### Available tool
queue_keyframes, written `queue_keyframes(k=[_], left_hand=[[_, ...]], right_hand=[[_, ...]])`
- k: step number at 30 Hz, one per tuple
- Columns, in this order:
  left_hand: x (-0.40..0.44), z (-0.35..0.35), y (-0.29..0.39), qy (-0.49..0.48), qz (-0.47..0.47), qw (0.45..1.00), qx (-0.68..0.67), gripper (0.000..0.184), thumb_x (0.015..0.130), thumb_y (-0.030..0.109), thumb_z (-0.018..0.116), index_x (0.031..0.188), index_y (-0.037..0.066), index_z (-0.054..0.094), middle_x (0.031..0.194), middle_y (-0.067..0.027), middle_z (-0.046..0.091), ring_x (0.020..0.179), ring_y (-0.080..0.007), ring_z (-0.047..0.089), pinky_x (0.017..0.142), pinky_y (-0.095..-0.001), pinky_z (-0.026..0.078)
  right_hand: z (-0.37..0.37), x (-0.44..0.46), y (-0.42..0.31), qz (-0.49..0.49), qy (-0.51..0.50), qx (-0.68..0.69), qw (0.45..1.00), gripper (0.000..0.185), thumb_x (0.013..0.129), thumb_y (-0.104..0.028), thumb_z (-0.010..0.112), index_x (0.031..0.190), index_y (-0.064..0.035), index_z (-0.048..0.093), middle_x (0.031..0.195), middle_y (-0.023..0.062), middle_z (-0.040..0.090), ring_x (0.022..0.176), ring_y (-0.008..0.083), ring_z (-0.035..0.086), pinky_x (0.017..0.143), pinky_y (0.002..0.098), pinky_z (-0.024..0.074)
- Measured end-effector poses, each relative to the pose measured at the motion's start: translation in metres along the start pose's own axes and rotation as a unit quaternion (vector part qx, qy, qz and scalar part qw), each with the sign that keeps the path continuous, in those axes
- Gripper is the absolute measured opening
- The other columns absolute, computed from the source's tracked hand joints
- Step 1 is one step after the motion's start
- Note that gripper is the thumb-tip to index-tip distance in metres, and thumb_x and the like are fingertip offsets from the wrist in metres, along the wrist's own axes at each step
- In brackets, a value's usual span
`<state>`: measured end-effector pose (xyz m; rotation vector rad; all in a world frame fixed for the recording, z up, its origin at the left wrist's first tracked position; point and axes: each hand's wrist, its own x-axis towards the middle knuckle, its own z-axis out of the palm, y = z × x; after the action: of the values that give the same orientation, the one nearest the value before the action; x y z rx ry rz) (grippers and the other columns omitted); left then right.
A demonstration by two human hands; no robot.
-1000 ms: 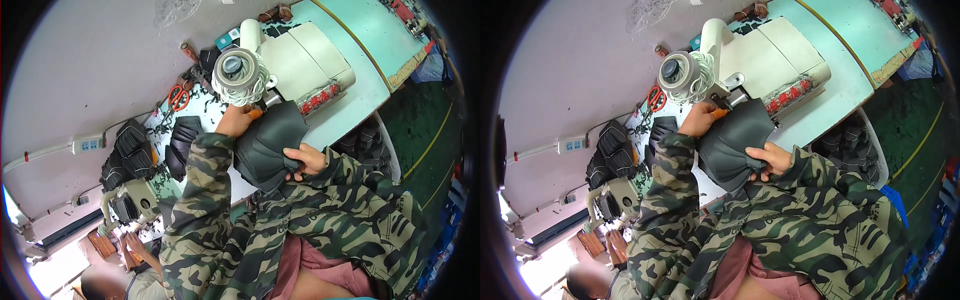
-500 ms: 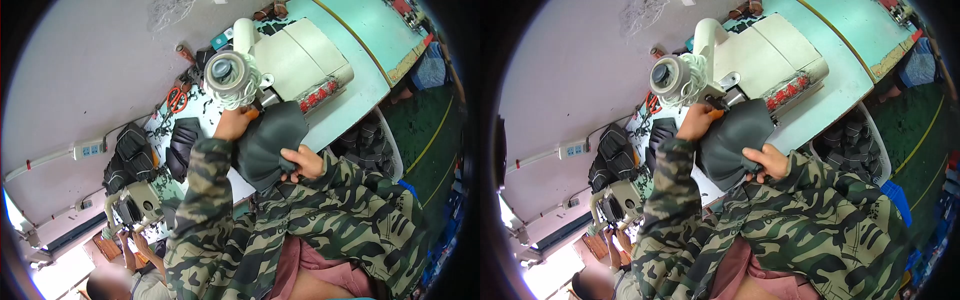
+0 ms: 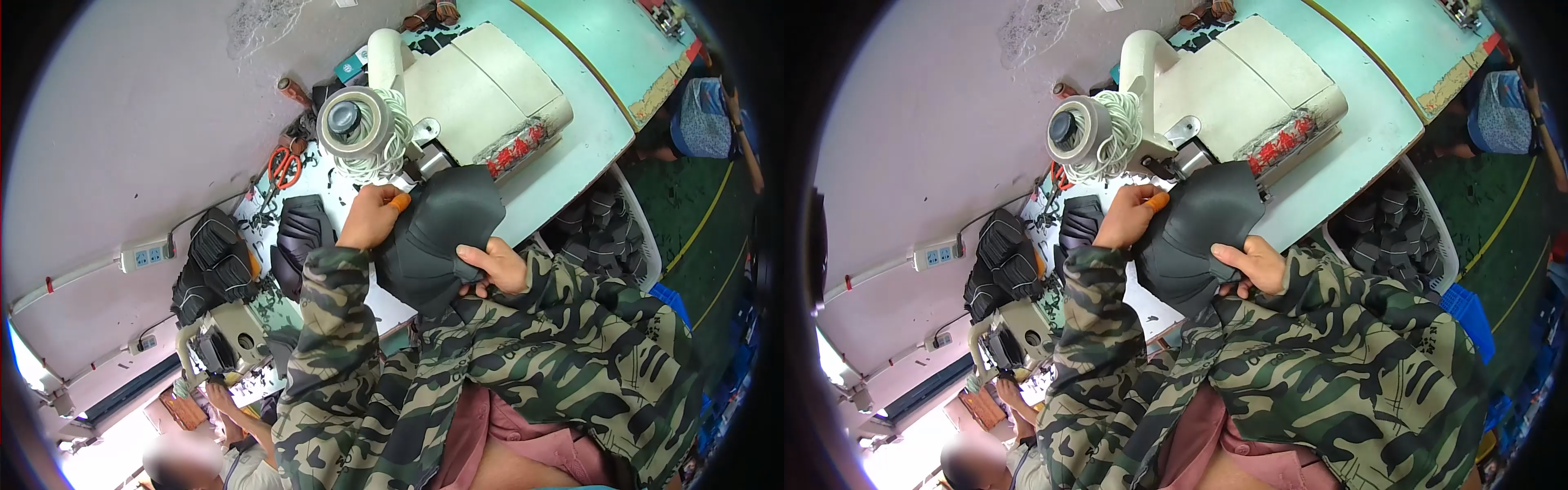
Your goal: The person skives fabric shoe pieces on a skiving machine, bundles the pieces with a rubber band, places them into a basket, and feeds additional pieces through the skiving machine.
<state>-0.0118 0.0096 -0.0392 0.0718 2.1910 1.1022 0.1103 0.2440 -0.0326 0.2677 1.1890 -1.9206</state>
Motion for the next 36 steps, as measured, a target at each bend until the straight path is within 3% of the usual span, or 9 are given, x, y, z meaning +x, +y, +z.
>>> queue_keyframes(k=[8, 10, 12, 14, 16, 19, 24, 30, 36], left_hand=[[-0.014, -0.016, 0.017, -0.023, 0.038, 0.992, -0.120, 0.019, 0.090, 0.007, 0.057, 0.102, -0.005, 0.065, 0.086, -0.0046, 0.066, 0.081, -0.0096, 0.058, 0.073, -0.0214, 0.046], [-0.020, -0.008, 0.004, -0.095, -0.031, 0.953, -0.287, 0.019, 0.091, 0.007, 0.056, 0.106, -0.003, 0.064, 0.090, -0.0034, 0.065, 0.083, -0.0090, 0.057, 0.075, -0.0207, 0.044], [-0.015, 0.008, 0.001, -0.009, 0.023, 0.969, -0.245, 0.017, 0.091, 0.011, 0.060, 0.103, 0.001, 0.066, 0.081, -0.0046, 0.065, 0.068, -0.0085, 0.056, 0.059, -0.0228, 0.045], [-0.015, 0.010, 0.002, 0.006, -0.009, 0.969, -0.246, 0.018, 0.090, 0.012, 0.060, 0.102, 0.000, 0.065, 0.076, -0.0055, 0.064, 0.065, -0.0122, 0.057, 0.062, -0.0254, 0.046], [-0.013, 0.007, -0.002, 0.035, 0.057, 0.998, -0.015, 0.023, 0.088, 0.014, 0.061, 0.103, -0.003, 0.063, 0.075, -0.0097, 0.065, 0.067, -0.0167, 0.059, 0.066, -0.0299, 0.046], [0.001, 0.001, 0.008, 0.015, -0.023, 0.999, 0.018, 0.029, 0.086, 0.018, 0.062, 0.105, -0.004, 0.061, 0.081, -0.0143, 0.066, 0.072, -0.0193, 0.060, 0.071, -0.0327, 0.046], [0.002, -0.001, 0.035, 0.052, 0.005, 0.998, 0.038, 0.027, 0.088, 0.017, 0.061, 0.107, -0.002, 0.062, 0.089, -0.0121, 0.066, 0.079, -0.0152, 0.059, 0.072, -0.0291, 0.046], [-0.027, -0.002, 0.004, -0.088, 0.002, 0.955, -0.284, 0.022, 0.093, 0.008, 0.054, 0.111, -0.003, 0.059, 0.102, -0.0080, 0.064, 0.086, -0.0103, 0.060, 0.076, -0.0234, 0.048], [-0.036, 0.014, 0.009, 0.027, -0.016, 0.938, -0.345, 0.024, 0.093, 0.012, 0.057, 0.109, -0.005, 0.061, 0.085, -0.0099, 0.068, 0.075, -0.0136, 0.062, 0.067, -0.0265, 0.048]], right_hand=[[-0.015, 0.007, 0.004, 0.008, 0.001, 0.067, 0.998, 0.036, 0.097, -0.030, 0.051, 0.109, 0.0028, 0.054, 0.083, 0.0104, 0.065, 0.063, 0.0153, 0.063, 0.042, 0.0240, 0.0452], [-0.006, -0.001, -0.002, -0.024, 0.007, 0.018, 1.000, 0.034, 0.097, -0.030, 0.051, 0.107, 0.0027, 0.055, 0.083, 0.0107, 0.065, 0.062, 0.0149, 0.063, 0.042, 0.0236, 0.0448], [-0.003, -0.006, -0.003, -0.054, 0.012, -0.042, 0.998, 0.033, 0.097, -0.029, 0.051, 0.106, 0.0026, 0.056, 0.083, 0.0109, 0.065, 0.061, 0.0145, 0.063, 0.042, 0.0233, 0.0445], [-0.005, -0.006, 0.001, -0.011, 0.027, 0.016, 0.999, 0.037, 0.095, -0.033, 0.055, 0.105, 0.0024, 0.058, 0.082, 0.0092, 0.065, 0.061, 0.0122, 0.062, 0.041, 0.0209, 0.0422], [0.004, -0.007, -0.004, -0.021, 0.043, 0.027, 0.998, 0.037, 0.095, -0.033, 0.055, 0.105, 0.0032, 0.057, 0.084, 0.0095, 0.065, 0.063, 0.0131, 0.063, 0.041, 0.0212, 0.0429], [0.007, -0.006, -0.006, 0.006, 0.028, 0.022, 0.999, 0.038, 0.095, -0.032, 0.054, 0.107, 0.0039, 0.056, 0.089, 0.0098, 0.064, 0.067, 0.0157, 0.065, 0.041, 0.0222, 0.0445], [-0.003, 0.003, -0.002, 0.021, 0.005, 0.086, 0.996, 0.040, 0.094, -0.033, 0.055, 0.107, 0.0048, 0.056, 0.089, 0.0104, 0.064, 0.065, 0.0160, 0.065, 0.042, 0.0222, 0.0446], [-0.002, -0.008, -0.010, -0.054, 0.051, -0.025, 0.997, 0.035, 0.093, -0.031, 0.057, 0.099, 0.0039, 0.061, 0.082, 0.0096, 0.066, 0.059, 0.0138, 0.063, 0.041, 0.0209, 0.0425], [0.003, -0.012, -0.006, -0.036, 0.074, 0.023, 0.996, 0.033, 0.094, -0.027, 0.055, 0.106, 0.0038, 0.056, 0.083, 0.0092, 0.064, 0.063, 0.0160, 0.064, 0.044, 0.0224, 0.0449]])
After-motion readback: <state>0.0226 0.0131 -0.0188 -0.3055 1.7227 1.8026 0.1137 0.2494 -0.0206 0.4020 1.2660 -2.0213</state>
